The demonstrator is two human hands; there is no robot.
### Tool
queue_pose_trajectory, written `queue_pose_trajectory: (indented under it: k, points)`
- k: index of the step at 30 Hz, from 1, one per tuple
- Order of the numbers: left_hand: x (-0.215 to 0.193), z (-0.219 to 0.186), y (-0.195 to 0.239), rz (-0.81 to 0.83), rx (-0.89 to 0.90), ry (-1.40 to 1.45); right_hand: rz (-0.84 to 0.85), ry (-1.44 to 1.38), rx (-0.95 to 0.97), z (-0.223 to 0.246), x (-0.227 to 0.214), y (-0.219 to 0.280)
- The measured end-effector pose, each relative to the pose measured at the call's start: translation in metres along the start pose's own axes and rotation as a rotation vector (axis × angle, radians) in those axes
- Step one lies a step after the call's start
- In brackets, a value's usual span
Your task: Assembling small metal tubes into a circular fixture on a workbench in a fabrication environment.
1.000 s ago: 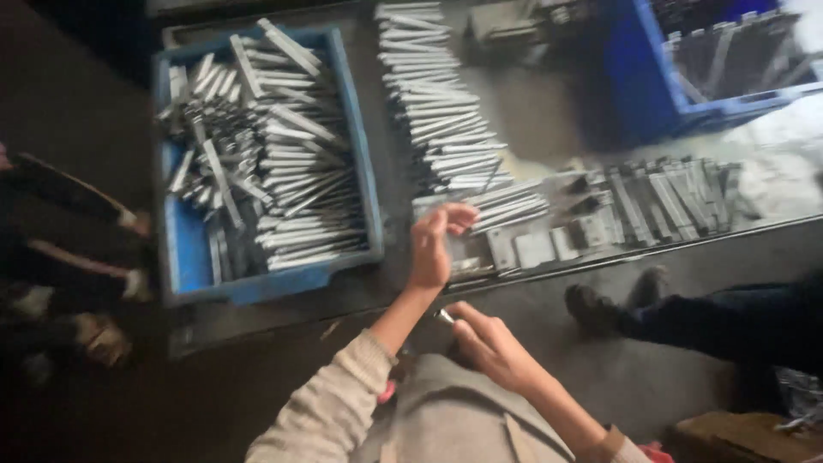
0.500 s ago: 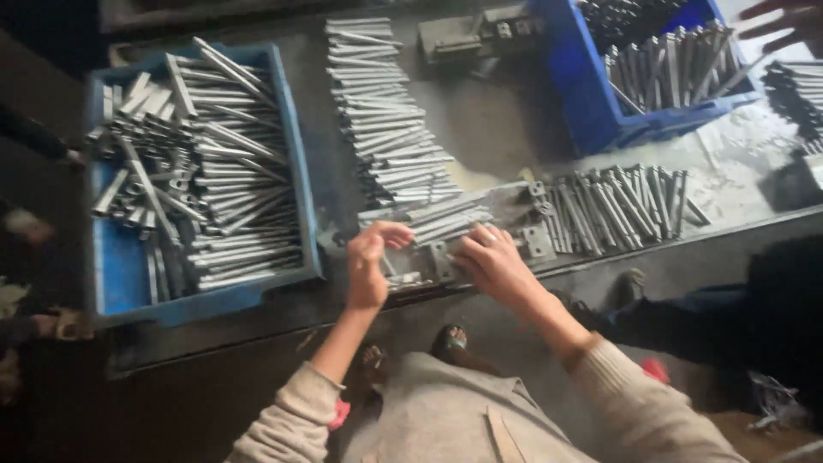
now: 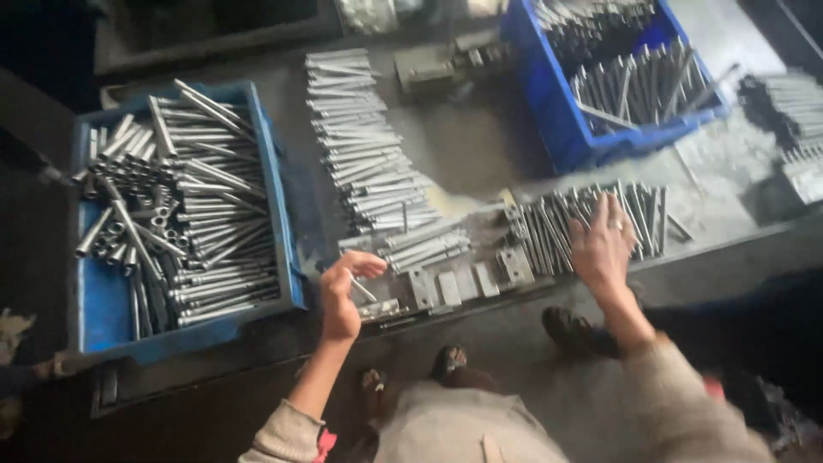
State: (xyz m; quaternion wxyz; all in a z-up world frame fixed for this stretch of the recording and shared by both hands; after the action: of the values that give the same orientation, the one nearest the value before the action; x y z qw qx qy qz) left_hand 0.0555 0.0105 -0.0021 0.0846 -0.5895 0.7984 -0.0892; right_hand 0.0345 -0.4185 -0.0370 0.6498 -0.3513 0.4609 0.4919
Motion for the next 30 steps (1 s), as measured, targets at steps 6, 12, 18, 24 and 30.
queue_pose_trajectory:
  k: [6, 12, 18, 24, 30]
  points:
    - [0.005, -0.002, -0.006, 0.087, 0.012, -0.026, 0.141, -0.557, -0.487, 0.225, 0.015, 0.088]
    - [-0.003, -0.007, -0.003, 0.121, 0.045, 0.015, 0.209, -0.937, -0.369, 0.263, 0.061, 0.097]
    - [-0.006, 0.012, -0.006, 0.021, 0.016, 0.123, 0.765, -1.295, 0.109, 0.279, 0.137, 0.179]
    - [-0.001, 0.011, -0.005, 0.057, 0.021, 0.204, 0.784, -1.495, 0.452, 0.29, 0.115, 0.188]
    - [-0.005, 0.003, -0.003, 0.085, 0.012, 0.232, 0.787, -0.993, -0.305, 0.33, 0.044, 0.191]
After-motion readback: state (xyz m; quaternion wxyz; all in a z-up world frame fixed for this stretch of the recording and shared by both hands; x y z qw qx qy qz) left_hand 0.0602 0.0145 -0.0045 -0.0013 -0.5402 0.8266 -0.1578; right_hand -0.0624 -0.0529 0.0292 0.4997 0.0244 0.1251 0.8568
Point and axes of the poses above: each hand's wrist, its own y-axis away from the middle knuckle, its own x-axis out of the palm, z = x × y, the point moved 5 cm from there along -y, towards the middle knuckle, and after that the axes turned 14 degrees about z, right-handed, at the moved point
